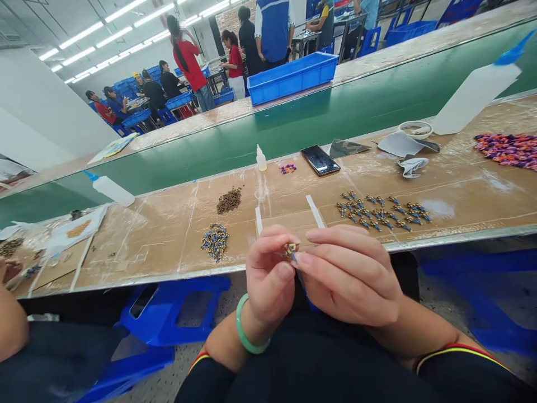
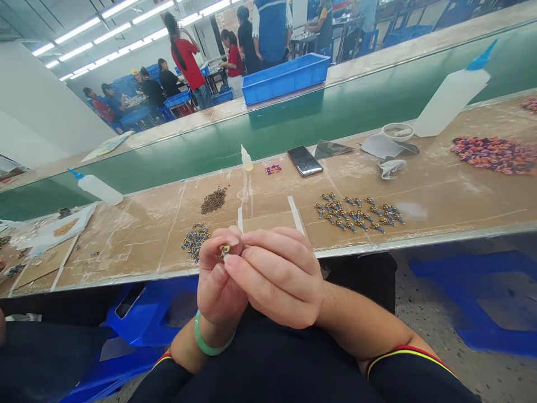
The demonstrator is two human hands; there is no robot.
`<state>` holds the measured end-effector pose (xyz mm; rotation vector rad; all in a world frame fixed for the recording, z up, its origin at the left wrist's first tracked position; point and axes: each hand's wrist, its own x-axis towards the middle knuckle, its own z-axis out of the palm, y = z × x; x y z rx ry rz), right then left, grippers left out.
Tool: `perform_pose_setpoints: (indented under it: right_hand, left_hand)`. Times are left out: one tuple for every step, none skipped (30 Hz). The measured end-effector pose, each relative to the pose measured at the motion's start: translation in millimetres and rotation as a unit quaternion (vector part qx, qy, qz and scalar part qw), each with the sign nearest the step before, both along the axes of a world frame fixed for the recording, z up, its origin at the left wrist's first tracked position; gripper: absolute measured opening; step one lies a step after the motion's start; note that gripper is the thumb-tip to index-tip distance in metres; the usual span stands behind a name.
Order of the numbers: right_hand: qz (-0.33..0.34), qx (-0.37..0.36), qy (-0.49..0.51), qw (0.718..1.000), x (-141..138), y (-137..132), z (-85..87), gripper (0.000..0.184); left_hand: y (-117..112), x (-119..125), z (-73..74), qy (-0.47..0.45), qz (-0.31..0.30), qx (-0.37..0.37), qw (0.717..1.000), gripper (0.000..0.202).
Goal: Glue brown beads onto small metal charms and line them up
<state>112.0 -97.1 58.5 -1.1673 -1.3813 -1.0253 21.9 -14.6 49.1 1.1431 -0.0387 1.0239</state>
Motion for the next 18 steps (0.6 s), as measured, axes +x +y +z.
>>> perform_pose_setpoints:
  right_hand:
    - [0.003, 0.0, -0.003, 1.0, 0.1, -0.2, 0.0, 0.013]
    - [0.006, 0.001, -0.004, 1.0, 0.1, -0.4, 0.0, 0.012]
    - [0.008, 0.002, -0.004, 1.0, 0.2, -0.5, 0.1, 0.012]
    - [0.008, 0.002, -0.003, 1.0, 0.2, -0.6, 0.3, 0.013]
    - [0.006, 0.001, 0.0, 1.0, 0.2, -0.9, 0.5, 0.014]
    - [0.006, -0.002, 0.002, 1.0, 0.3, -1.3, 0.8, 0.014]
    - [0.005, -0.006, 0.003, 1.0, 0.3, -1.8, 1.1, 0.015]
    - [0.007, -0.009, 0.004, 1.0, 0.4, -2.4, 1.4, 0.014]
    - [0.009, -0.012, 0.004, 1.0, 0.4, -3.1, 1.7, 0.014]
    - [0.011, -0.014, 0.003, 1.0, 0.4, -3.7, 1.9, 0.014]
    - [0.014, -0.015, 0.002, 1.0, 0.2, -4.2, 2.1, 0.014]
    - [0.017, -0.016, 0.004, 1.0, 0.0, -4.6, 2.1, 0.014]
    - [0.022, -0.015, 0.01, 1.0, -0.3, -4.7, 2.0, 0.015]
    - [0.029, -0.017, 0.022, 0.999, -0.6, -4.7, 1.8, 0.017]
    - [0.038, -0.02, 0.037, 0.998, -1.0, -4.6, 1.5, 0.019]
    - [0.048, -0.025, 0.052, 0.997, -1.1, -4.4, 1.1, 0.022]
    - [0.056, -0.031, 0.064, 0.996, -1.2, -4.1, 0.7, 0.024]
    - [0.063, -0.036, 0.072, 0.995, -1.0, -3.8, 0.2, 0.026]
  left_hand:
    - [0.2, 0.0, -0.1, -0.004, 0.005, 0.009, 1.0, 0.018]
    - [0.3, 0.0, -0.1, -0.005, 0.01, 0.017, 1.0, 0.018]
    - [0.3, -0.1, 0.0, -0.005, 0.016, 0.023, 1.0, 0.019]
    - [0.2, -0.3, 0.3, -0.003, 0.021, 0.026, 0.999, 0.019]
    - [-0.1, -0.5, 0.6, -0.002, 0.025, 0.028, 0.999, 0.019]
    - [-0.3, -0.7, 0.9, -0.003, 0.027, 0.03, 0.999, 0.019]
    - [-0.7, -0.8, 1.1, -0.005, 0.026, 0.032, 0.999, 0.019]
    - [-1.0, -0.8, 1.3, -0.008, 0.024, 0.033, 0.999, 0.019]
    - [-1.2, -0.7, 1.3, -0.012, 0.022, 0.035, 0.999, 0.02]
    - [-1.3, -0.6, 1.2, -0.016, 0.021, 0.037, 0.999, 0.02]
    - [-1.3, -0.4, 1.1, -0.019, 0.02, 0.038, 0.999, 0.02]
    - [-1.2, -0.3, 0.8, -0.021, 0.019, 0.04, 0.999, 0.021]
    - [-1.1, -0.2, 0.7, -0.02, 0.017, 0.041, 0.999, 0.021]
    - [-0.9, -0.4, 0.6, -0.02, 0.014, 0.04, 0.999, 0.02]
    - [-0.7, -0.7, 0.7, -0.018, 0.009, 0.037, 0.999, 0.02]
    - [-0.6, -1.3, 1.1, -0.014, 0.004, 0.03, 0.999, 0.021]
    - [-0.6, -2.1, 1.7, -0.006, -0.004, 0.022, 1.0, 0.022]
    - [-0.8, -3.1, 2.6, 0.003, -0.012, 0.013, 1.0, 0.024]
